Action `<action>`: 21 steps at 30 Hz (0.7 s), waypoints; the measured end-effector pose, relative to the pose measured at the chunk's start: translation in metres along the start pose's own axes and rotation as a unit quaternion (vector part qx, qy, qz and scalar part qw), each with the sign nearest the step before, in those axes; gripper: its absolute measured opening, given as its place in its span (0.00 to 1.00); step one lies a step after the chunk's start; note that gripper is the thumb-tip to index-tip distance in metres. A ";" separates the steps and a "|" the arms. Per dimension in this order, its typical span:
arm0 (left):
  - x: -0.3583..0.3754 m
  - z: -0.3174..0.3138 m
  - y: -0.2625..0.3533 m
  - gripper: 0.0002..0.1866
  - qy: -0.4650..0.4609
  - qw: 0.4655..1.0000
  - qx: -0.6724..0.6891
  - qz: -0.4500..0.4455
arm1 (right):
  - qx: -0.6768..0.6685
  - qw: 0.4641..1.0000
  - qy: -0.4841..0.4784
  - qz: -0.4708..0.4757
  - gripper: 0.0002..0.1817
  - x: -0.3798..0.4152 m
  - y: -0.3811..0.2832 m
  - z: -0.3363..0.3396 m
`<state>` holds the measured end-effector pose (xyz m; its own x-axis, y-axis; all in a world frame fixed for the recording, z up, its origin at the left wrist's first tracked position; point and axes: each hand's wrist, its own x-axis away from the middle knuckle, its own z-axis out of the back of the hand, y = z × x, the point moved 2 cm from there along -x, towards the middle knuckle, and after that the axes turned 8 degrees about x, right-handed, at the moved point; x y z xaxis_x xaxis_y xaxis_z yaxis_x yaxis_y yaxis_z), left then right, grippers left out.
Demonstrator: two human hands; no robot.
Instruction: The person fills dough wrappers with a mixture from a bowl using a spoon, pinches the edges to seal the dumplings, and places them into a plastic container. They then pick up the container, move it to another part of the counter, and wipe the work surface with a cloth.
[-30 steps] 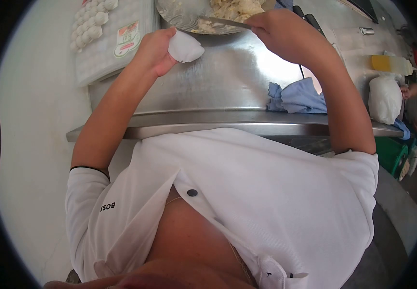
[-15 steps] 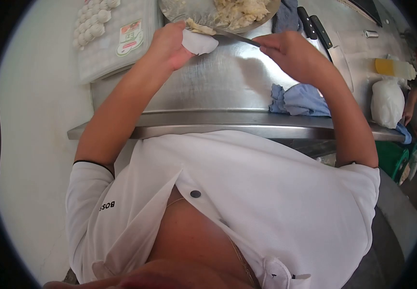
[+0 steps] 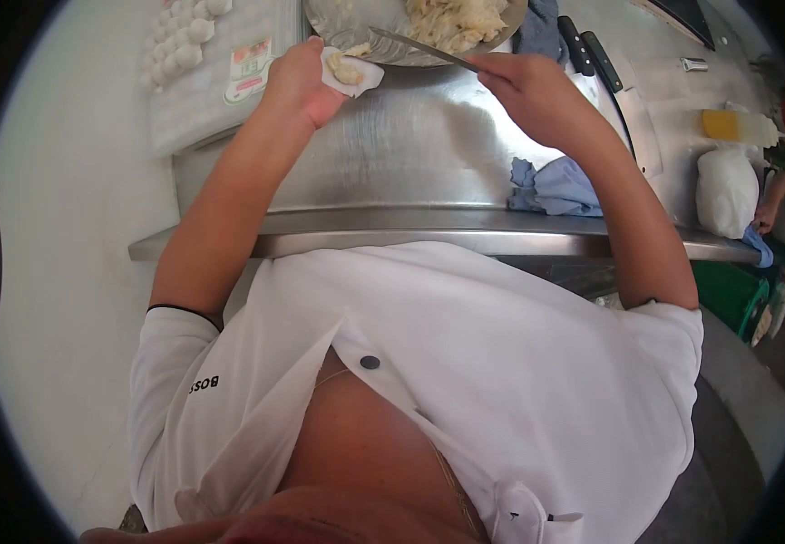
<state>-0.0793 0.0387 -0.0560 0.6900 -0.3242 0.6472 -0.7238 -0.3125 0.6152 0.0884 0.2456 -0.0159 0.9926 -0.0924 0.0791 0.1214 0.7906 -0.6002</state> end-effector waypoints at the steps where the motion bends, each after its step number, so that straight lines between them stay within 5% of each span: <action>1: 0.004 -0.004 0.001 0.19 -0.003 1.000 0.000 -0.002 | 0.009 1.000 -0.005 -0.005 0.17 -0.005 0.002 -0.005; 7: 0.016 -0.005 0.009 0.20 -0.043 0.997 0.057 0.009 | -0.034 0.999 -0.031 -0.001 0.16 0.020 -0.032 -0.011; 9: 0.032 -0.005 0.013 0.21 -0.048 0.998 0.042 0.012 | 0.104 0.991 -0.078 0.017 0.16 0.030 -0.046 -0.007; 11: 0.031 0.003 0.018 0.21 -0.072 0.996 0.056 0.012 | 0.093 0.992 -0.086 0.008 0.16 0.037 -0.045 -0.003; 14: 0.042 0.007 0.032 0.21 -0.098 0.994 0.055 -0.006 | -0.143 0.989 0.010 -0.035 0.16 0.042 -0.031 0.012; 21: 0.077 -0.005 0.037 0.25 -0.218 0.975 0.041 0.009 | 0.222 0.971 0.080 -0.025 0.16 -0.008 -0.010 -0.016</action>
<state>-0.0531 0.0069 0.0192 0.6258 -0.6736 0.3932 -0.7451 -0.3673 0.5566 0.0789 0.2286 -0.0230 0.9782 -0.2021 -0.0472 0.1895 0.9626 -0.1938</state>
